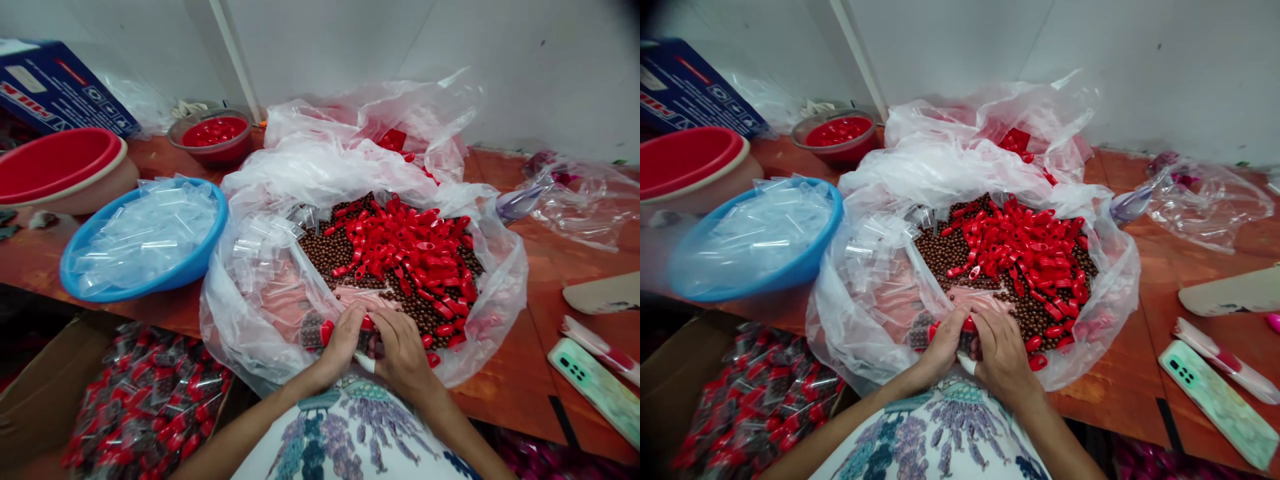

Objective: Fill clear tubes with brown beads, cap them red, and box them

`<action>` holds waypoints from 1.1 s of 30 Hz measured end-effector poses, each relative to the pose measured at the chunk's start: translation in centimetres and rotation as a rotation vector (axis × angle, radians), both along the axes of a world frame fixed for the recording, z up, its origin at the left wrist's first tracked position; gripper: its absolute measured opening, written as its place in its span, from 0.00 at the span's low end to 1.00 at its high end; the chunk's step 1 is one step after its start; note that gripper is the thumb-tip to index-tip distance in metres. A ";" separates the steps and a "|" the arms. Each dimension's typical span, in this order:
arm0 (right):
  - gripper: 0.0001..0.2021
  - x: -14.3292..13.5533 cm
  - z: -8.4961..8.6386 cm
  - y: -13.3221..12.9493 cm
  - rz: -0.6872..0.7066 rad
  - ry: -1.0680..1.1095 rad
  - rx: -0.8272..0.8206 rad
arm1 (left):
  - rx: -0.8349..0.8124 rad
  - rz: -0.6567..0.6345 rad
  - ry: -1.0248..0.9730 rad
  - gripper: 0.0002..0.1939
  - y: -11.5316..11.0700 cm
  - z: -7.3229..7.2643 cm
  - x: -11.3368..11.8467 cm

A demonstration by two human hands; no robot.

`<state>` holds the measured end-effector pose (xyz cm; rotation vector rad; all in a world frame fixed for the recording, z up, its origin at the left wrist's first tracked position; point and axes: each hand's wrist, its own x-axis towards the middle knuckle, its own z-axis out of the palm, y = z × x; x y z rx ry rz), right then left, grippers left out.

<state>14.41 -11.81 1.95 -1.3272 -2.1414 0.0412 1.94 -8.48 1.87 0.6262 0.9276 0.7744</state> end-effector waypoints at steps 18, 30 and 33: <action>0.31 -3.3 -0.3 -1.2 0.206 0.223 -0.765 | 0.775 -0.642 1.066 0.44 0.9 1.9 -12.9; 0.39 -5.2 -4.3 -1.7 0.156 0.504 -0.663 | 0.574 -0.643 0.695 0.37 2.4 0.0 -11.4; 0.40 -4.8 -5.7 -2.2 0.135 0.559 -0.698 | 0.565 -0.697 0.693 0.26 2.0 -0.5 -10.9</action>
